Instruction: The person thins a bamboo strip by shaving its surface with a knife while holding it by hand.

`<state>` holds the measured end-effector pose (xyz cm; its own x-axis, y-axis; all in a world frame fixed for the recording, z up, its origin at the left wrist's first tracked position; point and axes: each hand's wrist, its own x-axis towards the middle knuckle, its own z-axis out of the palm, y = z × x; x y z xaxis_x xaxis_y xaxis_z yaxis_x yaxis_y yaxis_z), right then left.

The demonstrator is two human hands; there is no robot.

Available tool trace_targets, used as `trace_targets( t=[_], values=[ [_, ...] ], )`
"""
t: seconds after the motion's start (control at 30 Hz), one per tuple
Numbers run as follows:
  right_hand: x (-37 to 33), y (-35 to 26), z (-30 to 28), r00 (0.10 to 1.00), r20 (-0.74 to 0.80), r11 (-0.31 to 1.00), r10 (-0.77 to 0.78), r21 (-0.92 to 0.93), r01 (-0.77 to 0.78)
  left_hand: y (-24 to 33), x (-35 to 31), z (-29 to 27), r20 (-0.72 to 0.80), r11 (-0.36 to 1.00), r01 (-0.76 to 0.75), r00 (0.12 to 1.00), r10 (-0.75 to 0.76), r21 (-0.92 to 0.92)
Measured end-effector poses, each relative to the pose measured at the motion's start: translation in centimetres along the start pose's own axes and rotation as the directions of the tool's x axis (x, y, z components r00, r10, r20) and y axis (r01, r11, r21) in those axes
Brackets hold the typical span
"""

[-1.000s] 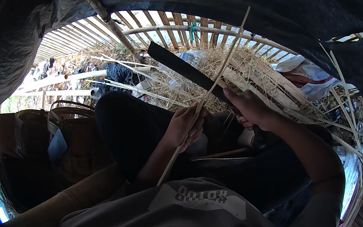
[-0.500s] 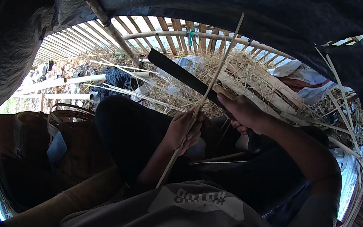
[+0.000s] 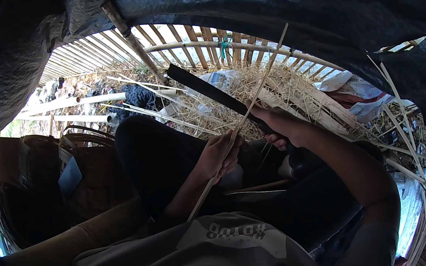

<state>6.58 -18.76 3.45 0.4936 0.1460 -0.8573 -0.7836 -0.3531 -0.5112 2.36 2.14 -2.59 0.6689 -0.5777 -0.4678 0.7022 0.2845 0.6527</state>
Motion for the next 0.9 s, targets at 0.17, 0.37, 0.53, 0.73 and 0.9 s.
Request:
trace_targets(
  t=[0.17, 0.37, 0.53, 0.73, 0.9],
  values=[
    [0.3, 0.3, -0.8, 0.994, 0.106, 0.999, -0.021, 0.037, 0.018, 0.7, -0.3, 0.8, 0.007, 0.998, 0.050, 0.999, -0.049, -0.044],
    [0.3, 0.0, -0.9, 0.995, 0.099, 0.999, -0.031, 0.027, 0.029, 0.5, -0.3, 0.6, 0.003, 0.997, 0.047, 0.999, -0.047, -0.059],
    [1.0, 0.7, -0.7, 0.980, 0.036, 0.969, -0.197, -0.144, 0.200, 0.3, -0.2, 0.6, 0.006, 0.998, 0.050, 0.999, -0.049, -0.044],
    [1.4, 1.0, 0.6, 0.906, -0.012, 0.856, -0.424, -0.333, 0.396, -0.5, 0.1, 0.2, 0.010, 0.998, 0.049, 0.999, -0.048, -0.037],
    [2.7, 1.6, 0.1, 0.809, -0.003, 0.709, -0.587, -0.484, 0.513, -0.5, 0.2, 0.2, -0.018, 0.998, 0.055, 0.998, -0.055, 0.014]
  ],
)
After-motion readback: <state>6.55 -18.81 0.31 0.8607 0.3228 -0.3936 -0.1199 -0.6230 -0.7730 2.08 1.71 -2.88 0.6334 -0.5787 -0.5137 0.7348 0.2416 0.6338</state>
